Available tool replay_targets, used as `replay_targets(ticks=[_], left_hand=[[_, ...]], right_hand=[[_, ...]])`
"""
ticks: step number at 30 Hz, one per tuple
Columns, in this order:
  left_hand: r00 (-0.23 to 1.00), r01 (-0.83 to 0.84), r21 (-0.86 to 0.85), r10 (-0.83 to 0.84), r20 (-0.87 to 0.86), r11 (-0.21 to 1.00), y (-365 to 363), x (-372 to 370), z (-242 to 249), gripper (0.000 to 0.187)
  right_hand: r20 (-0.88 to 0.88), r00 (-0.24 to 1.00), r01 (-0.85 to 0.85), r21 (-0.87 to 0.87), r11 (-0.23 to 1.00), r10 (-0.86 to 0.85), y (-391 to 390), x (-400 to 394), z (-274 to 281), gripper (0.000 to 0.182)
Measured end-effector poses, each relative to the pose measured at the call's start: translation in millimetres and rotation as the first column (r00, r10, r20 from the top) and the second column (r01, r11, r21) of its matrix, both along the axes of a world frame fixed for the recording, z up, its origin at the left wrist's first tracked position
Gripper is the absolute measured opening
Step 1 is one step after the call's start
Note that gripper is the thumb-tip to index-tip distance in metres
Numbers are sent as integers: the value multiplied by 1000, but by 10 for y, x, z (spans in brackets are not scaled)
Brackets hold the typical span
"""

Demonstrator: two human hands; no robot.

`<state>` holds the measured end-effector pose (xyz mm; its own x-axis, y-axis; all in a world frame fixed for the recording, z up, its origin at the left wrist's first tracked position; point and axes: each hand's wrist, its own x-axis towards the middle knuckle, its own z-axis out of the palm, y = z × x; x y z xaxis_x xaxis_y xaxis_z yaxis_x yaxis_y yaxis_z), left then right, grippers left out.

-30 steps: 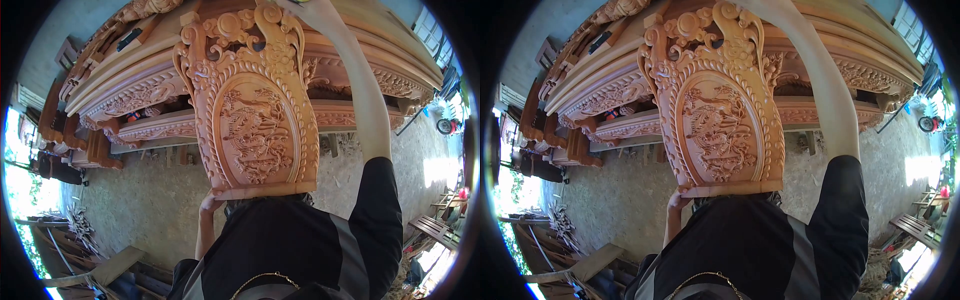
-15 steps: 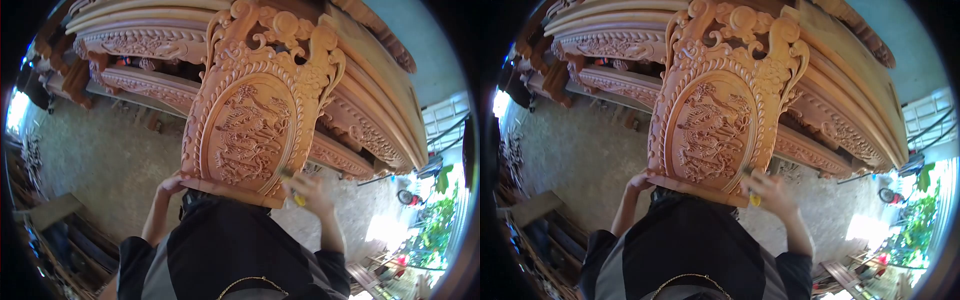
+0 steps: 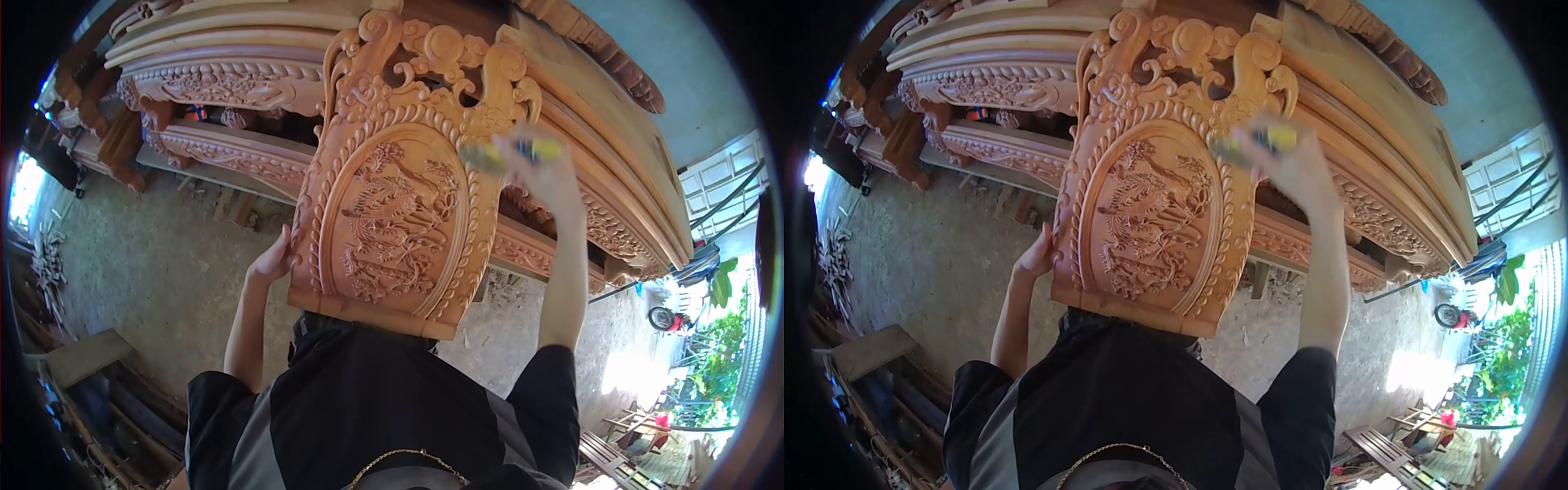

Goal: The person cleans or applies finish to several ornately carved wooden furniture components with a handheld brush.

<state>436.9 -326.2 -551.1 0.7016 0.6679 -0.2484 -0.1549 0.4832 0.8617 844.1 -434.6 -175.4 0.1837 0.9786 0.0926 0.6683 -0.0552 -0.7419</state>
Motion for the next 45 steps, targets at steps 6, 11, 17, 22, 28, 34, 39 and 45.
replay_targets(ticks=[6, 11, 17, 22, 28, 34, 39, 45], left_hand=[[999, -40, -308, 37, -14, 950, -1, 145, 328, 73], [939, -341, -390, 329, -100, 855, -549, 295, 506, 61], [979, -158, -446, 197, 44, 881, -749, 27, 150, 71], [969, -243, -377, 243, -48, 894, -769, 146, 437, 74], [969, -239, -396, 243, -43, 886, -747, 118, 344, 71], [970, -217, -357, 242, 28, 909, -757, 105, 331, 70], [970, -235, -357, 243, -23, 904, -783, 127, 500, 70], [972, -232, -361, 233, -44, 903, -788, 89, 460, 75]], right_hand=[[649, 753, -459, 633, 624, -104, 1056, 264, 267, 16], [927, 228, -458, 372, 807, -298, 570, -389, -352, 14], [914, 349, -583, 41, 811, 205, -536, -1146, -1197, 16], [675, 485, -719, -55, 693, 556, -810, -1315, -1437, 14], [212, 545, -816, -89, 571, 811, -265, -1023, -1202, 20], [46, 852, -507, -179, 843, 522, 719, -608, -314, 22], [539, 815, -405, 266, 875, 214, 1401, -503, 410, 24], [944, 242, -626, 328, 708, -223, 1604, -729, -112, 13]])
